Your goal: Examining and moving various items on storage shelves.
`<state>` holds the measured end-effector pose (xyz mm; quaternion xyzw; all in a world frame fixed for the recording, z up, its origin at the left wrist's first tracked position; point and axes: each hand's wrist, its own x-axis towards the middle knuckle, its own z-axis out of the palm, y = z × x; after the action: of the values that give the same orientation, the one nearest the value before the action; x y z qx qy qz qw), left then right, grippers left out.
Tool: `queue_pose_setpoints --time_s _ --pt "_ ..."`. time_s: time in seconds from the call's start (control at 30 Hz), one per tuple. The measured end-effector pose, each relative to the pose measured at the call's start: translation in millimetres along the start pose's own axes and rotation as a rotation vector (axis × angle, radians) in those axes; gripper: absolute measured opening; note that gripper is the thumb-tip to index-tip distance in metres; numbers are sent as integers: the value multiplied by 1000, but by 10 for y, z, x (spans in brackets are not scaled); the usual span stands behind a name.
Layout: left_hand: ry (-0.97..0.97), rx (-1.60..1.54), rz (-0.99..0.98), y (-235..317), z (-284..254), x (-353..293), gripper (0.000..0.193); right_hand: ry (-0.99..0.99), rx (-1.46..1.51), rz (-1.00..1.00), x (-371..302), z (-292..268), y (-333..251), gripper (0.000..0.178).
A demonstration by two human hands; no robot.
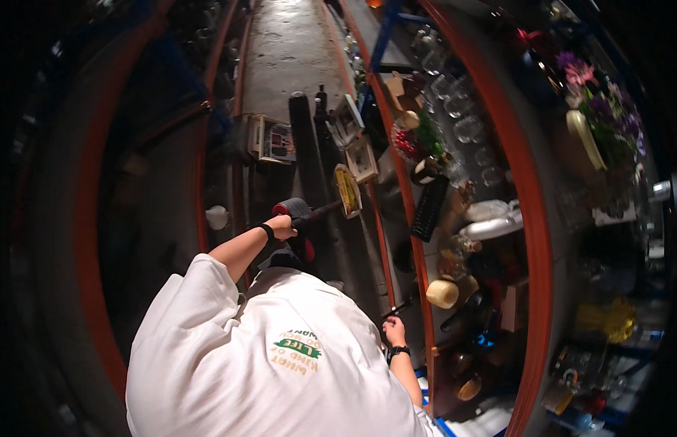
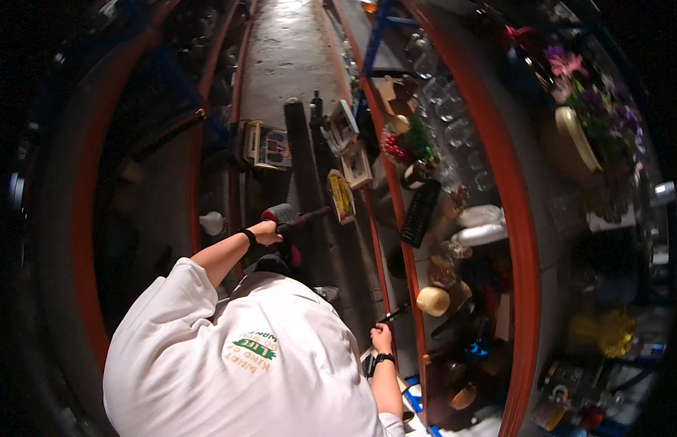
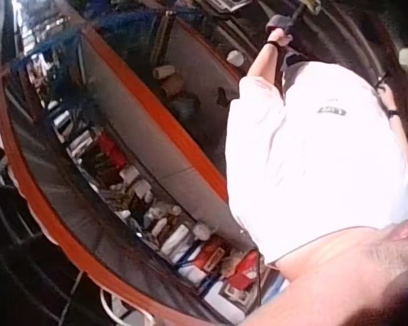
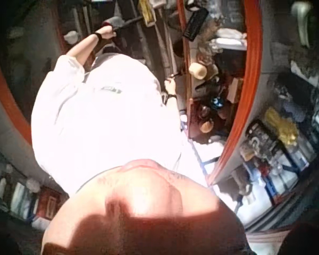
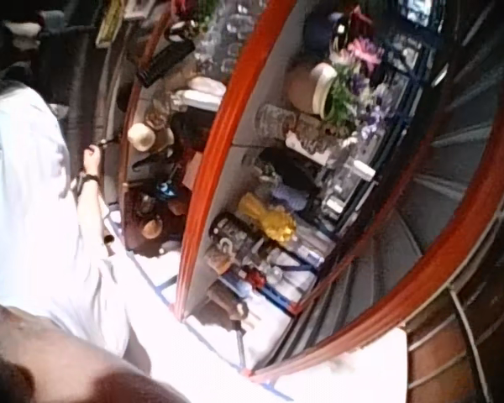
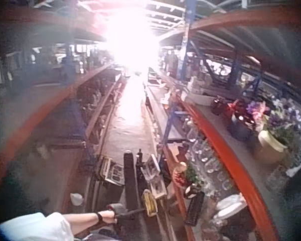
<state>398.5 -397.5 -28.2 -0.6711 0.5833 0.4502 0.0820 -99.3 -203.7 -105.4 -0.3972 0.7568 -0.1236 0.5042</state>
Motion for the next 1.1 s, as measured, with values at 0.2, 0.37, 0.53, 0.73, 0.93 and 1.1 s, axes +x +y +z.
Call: queue_pose_setpoints --time_s 0.2,0.37,0.53,0.73,0.93,1.1 --pt "19 -230 -193 -500 -99 93 40 -54 -115 42 -176 -96 -311 25" --pt "210 -238 -177 -857 -120 129 34 -88 -175 75 -107 -50 -870 24" --pt "339 -578 -85 -1256 -425 -149 34 -39 -482 11 284 175 -1278 27" --pt "680 -1024 -192 -1799 -851 -434 54 -188 -523 -252 1053 725 -2245 27" --pt "1248 -859 -264 -2583 -1447 -518 57 -330 -97 -1 1536 1356 -3516 25" --pt "1212 -1266 -501 -3367 -1795 -409 35 -370 -19 -8 1734 1596 -4030 24"
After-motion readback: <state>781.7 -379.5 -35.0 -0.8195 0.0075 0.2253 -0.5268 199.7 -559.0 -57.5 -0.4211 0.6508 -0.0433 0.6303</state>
